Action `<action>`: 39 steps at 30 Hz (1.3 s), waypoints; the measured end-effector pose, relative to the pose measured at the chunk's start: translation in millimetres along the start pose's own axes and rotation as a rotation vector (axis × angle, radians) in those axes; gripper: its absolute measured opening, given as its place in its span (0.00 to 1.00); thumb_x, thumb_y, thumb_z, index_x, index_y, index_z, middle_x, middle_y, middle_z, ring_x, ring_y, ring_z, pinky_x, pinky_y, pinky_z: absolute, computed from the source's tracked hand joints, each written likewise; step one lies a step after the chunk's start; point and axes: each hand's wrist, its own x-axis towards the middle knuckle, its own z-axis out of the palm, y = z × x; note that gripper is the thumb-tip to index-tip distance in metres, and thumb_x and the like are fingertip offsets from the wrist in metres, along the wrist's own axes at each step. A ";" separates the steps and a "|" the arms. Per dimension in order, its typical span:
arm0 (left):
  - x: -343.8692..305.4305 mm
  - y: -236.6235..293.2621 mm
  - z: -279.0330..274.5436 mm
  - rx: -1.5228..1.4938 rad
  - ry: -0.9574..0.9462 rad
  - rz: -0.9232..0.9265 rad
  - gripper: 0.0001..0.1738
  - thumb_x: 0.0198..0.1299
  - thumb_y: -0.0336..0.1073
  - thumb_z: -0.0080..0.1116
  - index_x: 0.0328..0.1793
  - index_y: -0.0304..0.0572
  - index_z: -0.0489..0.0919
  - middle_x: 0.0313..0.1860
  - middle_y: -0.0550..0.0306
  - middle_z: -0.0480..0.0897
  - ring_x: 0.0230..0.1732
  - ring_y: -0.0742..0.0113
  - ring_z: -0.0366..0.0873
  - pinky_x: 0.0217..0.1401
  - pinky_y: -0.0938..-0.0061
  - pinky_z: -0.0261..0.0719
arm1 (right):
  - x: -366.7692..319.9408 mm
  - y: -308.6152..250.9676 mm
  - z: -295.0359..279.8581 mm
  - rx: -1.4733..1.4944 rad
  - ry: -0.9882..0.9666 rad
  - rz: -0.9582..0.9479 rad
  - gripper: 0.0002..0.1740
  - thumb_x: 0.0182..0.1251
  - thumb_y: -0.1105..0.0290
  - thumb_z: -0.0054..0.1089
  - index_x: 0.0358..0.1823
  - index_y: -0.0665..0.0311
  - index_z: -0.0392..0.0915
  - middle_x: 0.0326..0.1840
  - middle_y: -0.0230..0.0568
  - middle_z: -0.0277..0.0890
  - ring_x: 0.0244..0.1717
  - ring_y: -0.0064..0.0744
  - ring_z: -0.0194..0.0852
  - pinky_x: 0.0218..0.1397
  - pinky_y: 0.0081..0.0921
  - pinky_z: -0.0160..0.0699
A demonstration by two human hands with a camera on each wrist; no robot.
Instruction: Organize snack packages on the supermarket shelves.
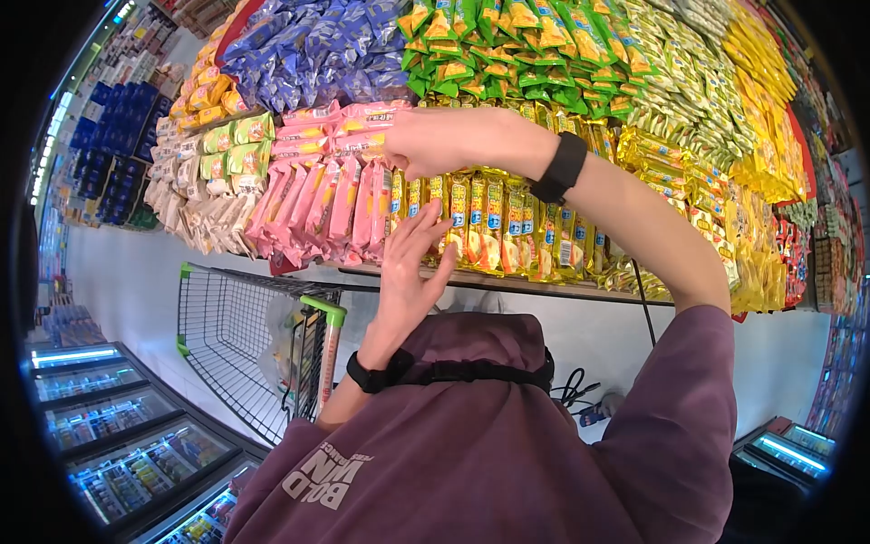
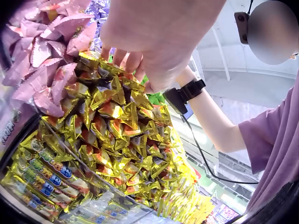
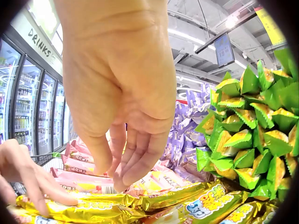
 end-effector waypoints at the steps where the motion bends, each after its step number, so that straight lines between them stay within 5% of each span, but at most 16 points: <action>1: -0.1 0.1 -0.1 0.001 -0.001 0.002 0.19 0.60 0.29 0.65 0.58 0.37 0.82 0.68 0.44 0.78 0.69 0.48 0.73 0.72 0.56 0.67 | -8.6 -6.1 -6.0 -0.022 -0.037 0.039 0.11 0.59 0.72 0.68 0.40 0.72 0.81 0.38 0.54 0.83 0.40 0.52 0.82 0.42 0.42 0.79; 8: -1.2 -0.9 0.4 0.032 -0.017 -0.001 0.19 0.60 0.30 0.65 0.58 0.38 0.82 0.68 0.44 0.77 0.68 0.48 0.74 0.71 0.57 0.68 | -44.1 16.5 19.3 0.054 0.052 0.020 0.11 0.68 0.71 0.58 0.46 0.70 0.82 0.42 0.53 0.84 0.45 0.56 0.82 0.49 0.43 0.80; 14: 3.1 7.3 -3.2 0.044 -0.006 0.010 0.21 0.57 0.32 0.69 0.58 0.38 0.82 0.68 0.42 0.77 0.69 0.47 0.74 0.71 0.56 0.68 | -107.3 -20.0 5.7 0.048 0.399 -0.010 0.11 0.72 0.70 0.52 0.48 0.67 0.80 0.41 0.49 0.82 0.45 0.54 0.81 0.47 0.44 0.80; 22: -0.4 30.2 -1.5 0.058 0.085 0.066 0.21 0.52 0.31 0.72 0.54 0.38 0.84 0.65 0.45 0.80 0.66 0.49 0.77 0.68 0.59 0.71 | -174.3 -86.6 57.4 0.245 0.496 0.018 0.08 0.67 0.73 0.61 0.45 0.65 0.82 0.38 0.43 0.79 0.40 0.45 0.80 0.42 0.35 0.80; 33: -35.0 46.1 14.7 -0.013 0.072 0.287 0.07 0.56 0.24 0.67 0.41 0.36 0.84 0.26 0.58 0.81 0.28 0.59 0.78 0.37 0.67 0.75 | -172.8 -98.8 157.3 0.514 0.513 -0.190 0.07 0.65 0.73 0.58 0.43 0.65 0.78 0.41 0.40 0.77 0.45 0.40 0.79 0.49 0.34 0.81; 39: -101.9 18.3 23.7 0.185 -0.116 0.202 0.11 0.54 0.24 0.68 0.45 0.36 0.83 0.29 0.57 0.80 0.28 0.61 0.80 0.30 0.70 0.77 | -174.9 -84.0 189.6 0.542 0.414 -0.235 0.06 0.65 0.73 0.58 0.40 0.67 0.76 0.40 0.42 0.76 0.46 0.42 0.79 0.49 0.37 0.80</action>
